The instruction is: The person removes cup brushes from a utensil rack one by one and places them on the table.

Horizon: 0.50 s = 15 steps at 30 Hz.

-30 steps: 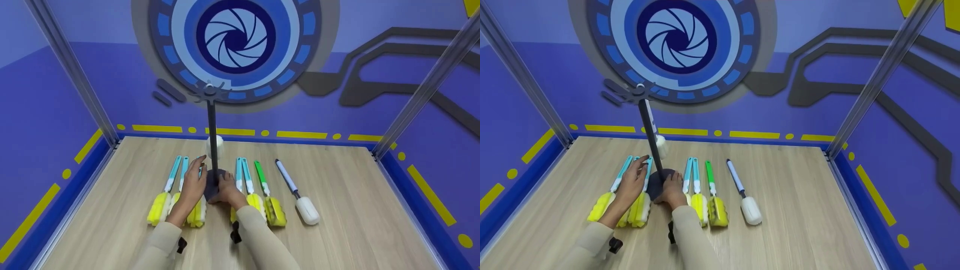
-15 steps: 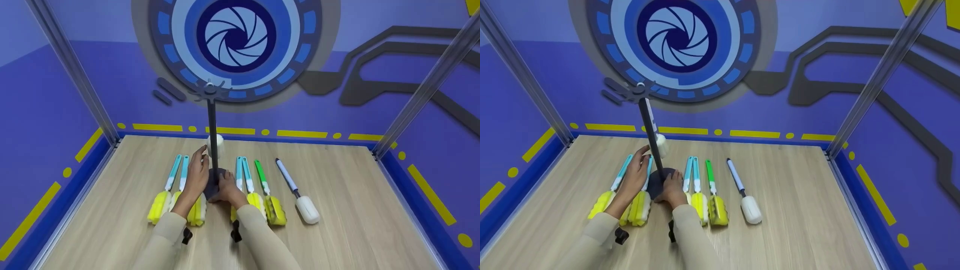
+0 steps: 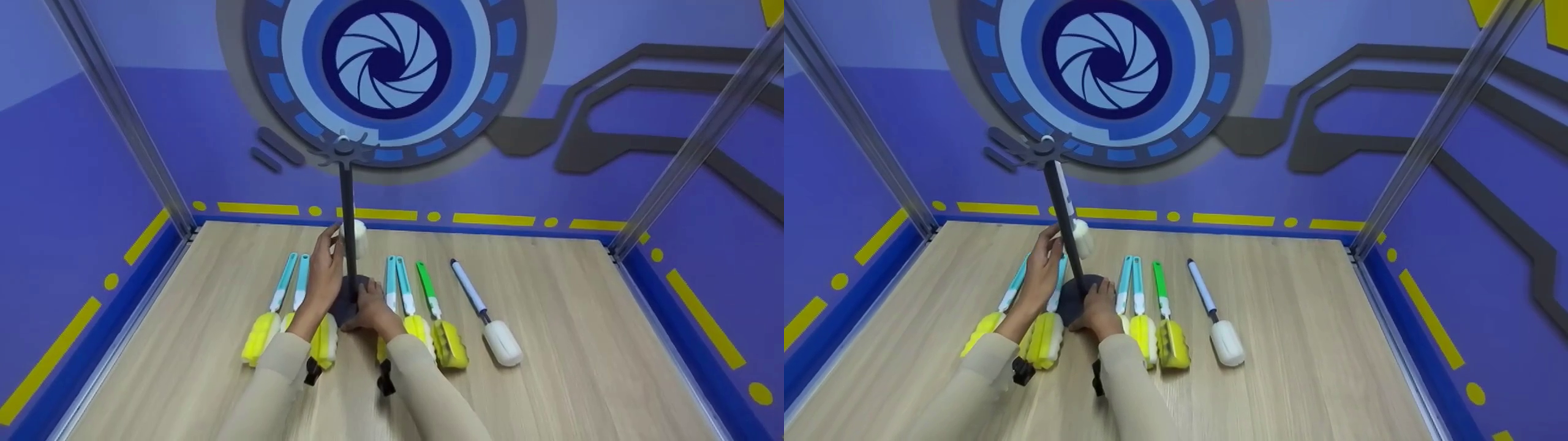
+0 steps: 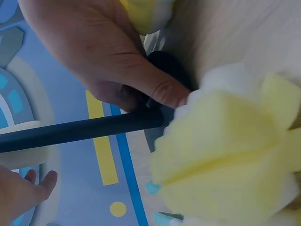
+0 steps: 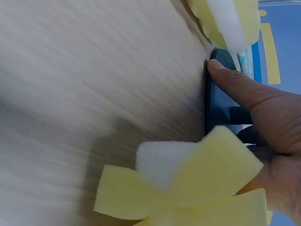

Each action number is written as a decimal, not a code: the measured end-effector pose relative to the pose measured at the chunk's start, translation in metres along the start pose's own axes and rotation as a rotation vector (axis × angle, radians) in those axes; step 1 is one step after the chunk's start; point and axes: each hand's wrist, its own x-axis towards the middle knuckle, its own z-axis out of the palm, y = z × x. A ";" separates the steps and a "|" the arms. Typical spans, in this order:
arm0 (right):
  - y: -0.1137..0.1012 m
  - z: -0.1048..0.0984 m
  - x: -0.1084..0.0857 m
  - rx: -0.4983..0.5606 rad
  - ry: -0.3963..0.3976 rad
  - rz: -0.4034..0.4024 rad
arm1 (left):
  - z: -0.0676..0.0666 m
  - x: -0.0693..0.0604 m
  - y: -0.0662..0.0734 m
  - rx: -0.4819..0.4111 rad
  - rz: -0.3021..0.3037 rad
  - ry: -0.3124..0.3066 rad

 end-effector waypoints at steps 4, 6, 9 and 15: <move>0.000 0.000 0.000 0.005 -0.005 0.003 | 0.000 0.007 0.001 0.003 0.026 0.007; 0.001 0.000 0.000 0.000 -0.007 0.001 | -0.001 0.011 0.001 -0.008 0.015 -0.001; 0.001 0.000 0.001 -0.017 -0.007 -0.013 | -0.004 0.018 0.002 -0.066 -0.031 -0.036; 0.002 0.001 0.001 -0.048 0.005 -0.047 | -0.016 0.038 0.003 -0.176 -0.071 -0.183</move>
